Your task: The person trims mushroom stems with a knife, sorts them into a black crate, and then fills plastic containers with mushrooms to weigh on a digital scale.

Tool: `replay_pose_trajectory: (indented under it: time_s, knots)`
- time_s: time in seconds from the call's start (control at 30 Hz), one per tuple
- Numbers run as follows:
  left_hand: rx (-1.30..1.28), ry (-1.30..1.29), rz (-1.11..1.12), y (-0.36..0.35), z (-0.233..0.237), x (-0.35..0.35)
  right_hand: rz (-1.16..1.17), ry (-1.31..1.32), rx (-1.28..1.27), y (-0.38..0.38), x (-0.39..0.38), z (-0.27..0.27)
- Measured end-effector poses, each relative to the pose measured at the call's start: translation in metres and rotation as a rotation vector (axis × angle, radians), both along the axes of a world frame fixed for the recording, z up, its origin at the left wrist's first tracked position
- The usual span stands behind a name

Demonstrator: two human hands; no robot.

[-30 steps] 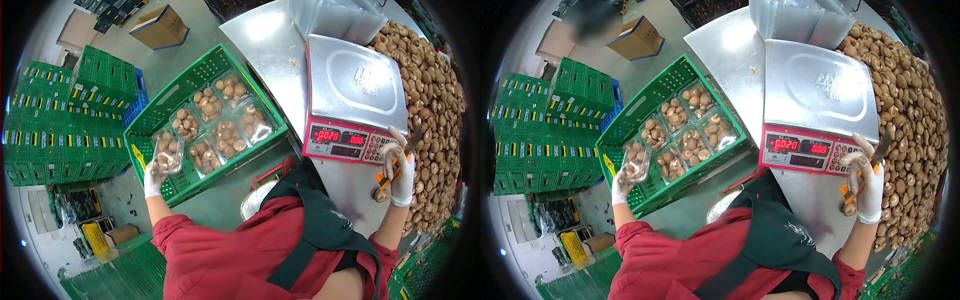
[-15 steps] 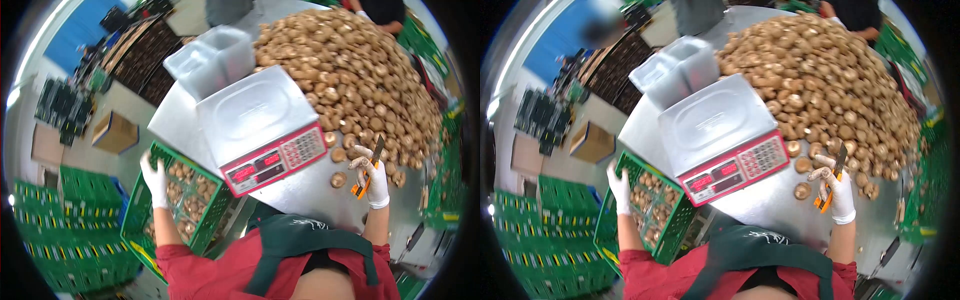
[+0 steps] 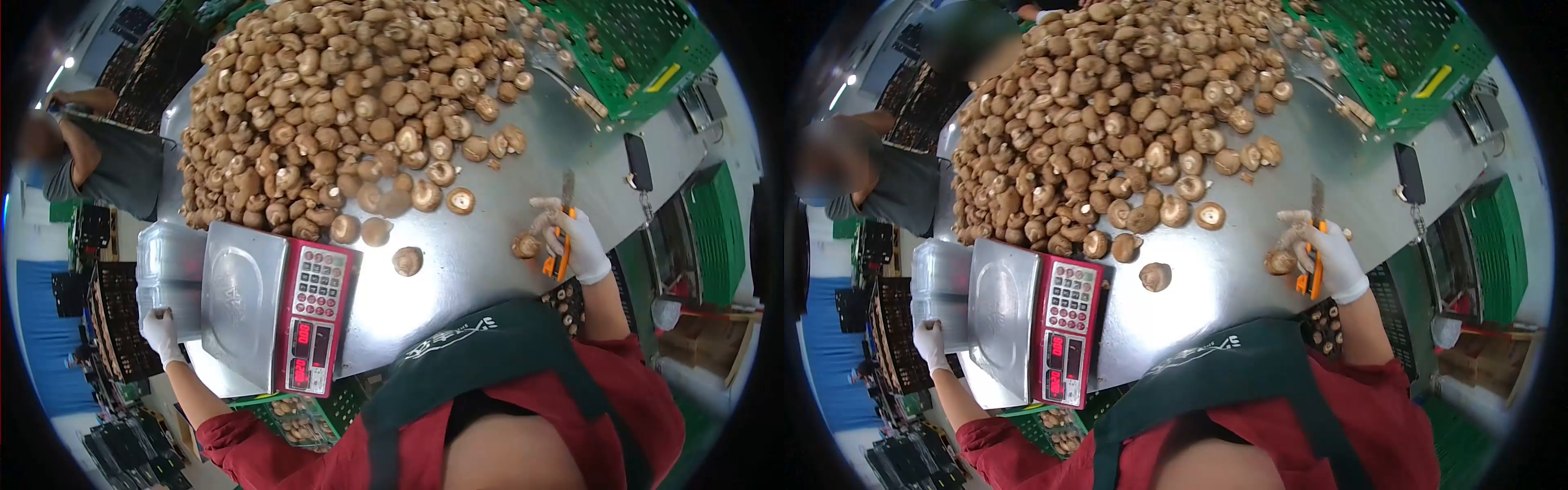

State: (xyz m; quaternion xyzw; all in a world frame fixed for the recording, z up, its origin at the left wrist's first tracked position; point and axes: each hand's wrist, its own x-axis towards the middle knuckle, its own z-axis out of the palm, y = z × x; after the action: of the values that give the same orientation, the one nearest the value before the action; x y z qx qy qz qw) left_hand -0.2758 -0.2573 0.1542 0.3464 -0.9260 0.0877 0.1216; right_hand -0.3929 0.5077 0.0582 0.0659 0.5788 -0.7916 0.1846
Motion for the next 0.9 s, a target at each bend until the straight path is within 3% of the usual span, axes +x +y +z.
replay_pose_trajectory:
  time_s: [0.13, 0.27, 0.37, 0.43, 0.5, 0.53, 0.57, 0.63, 0.7, 0.77, 0.8, 0.9]
  knots:
    - [0.124, 0.012, -0.011, -0.004, 0.017, 0.0, 0.092, 0.023, 0.114, -0.02, -0.019, 0.011]
    - [0.567, 0.142, 0.109, -0.024, 0.034, 0.002, 0.145, 0.028, 0.113, -0.032, -0.023, 0.014]
    - [0.201, 0.352, -0.063, -0.042, 0.041, 0.015, 0.143, 0.001, 0.07, -0.03, -0.019, 0.004]
    - [0.138, 0.512, -0.002, 0.004, 0.056, 0.01, 0.124, -0.012, 0.066, -0.027, -0.018, -0.004]
    - [-0.053, 0.403, -0.067, 0.078, 0.064, 0.011, 0.186, 0.002, 0.202, -0.031, -0.028, 0.013]
    - [0.019, 0.417, -0.091, 0.11, 0.054, 0.014, 0.217, 0.008, 0.269, -0.036, -0.036, 0.02]
    - [0.09, 0.43, -0.113, 0.14, 0.046, 0.018, 0.212, 0.182, 0.344, -0.048, -0.046, 0.014]
    - [-0.021, 0.219, -0.157, 0.189, 0.023, 0.027, 0.202, 0.534, 0.484, -0.082, -0.072, -0.001]
    - [0.073, 0.158, -0.149, 0.22, -0.007, 0.034, 0.214, 0.924, 0.76, -0.119, -0.099, 0.009]
    - [0.205, 0.168, -0.229, 0.24, -0.027, 0.038, 0.356, 0.987, 0.91, -0.158, -0.119, 0.016]
    - [0.249, 0.019, -0.108, 0.258, -0.019, 0.035, 0.402, 1.005, 0.972, -0.174, -0.131, 0.006]
    - [0.082, 0.243, -0.301, 0.279, -0.018, 0.037, 0.532, 1.019, 1.114, -0.203, -0.154, -0.019]
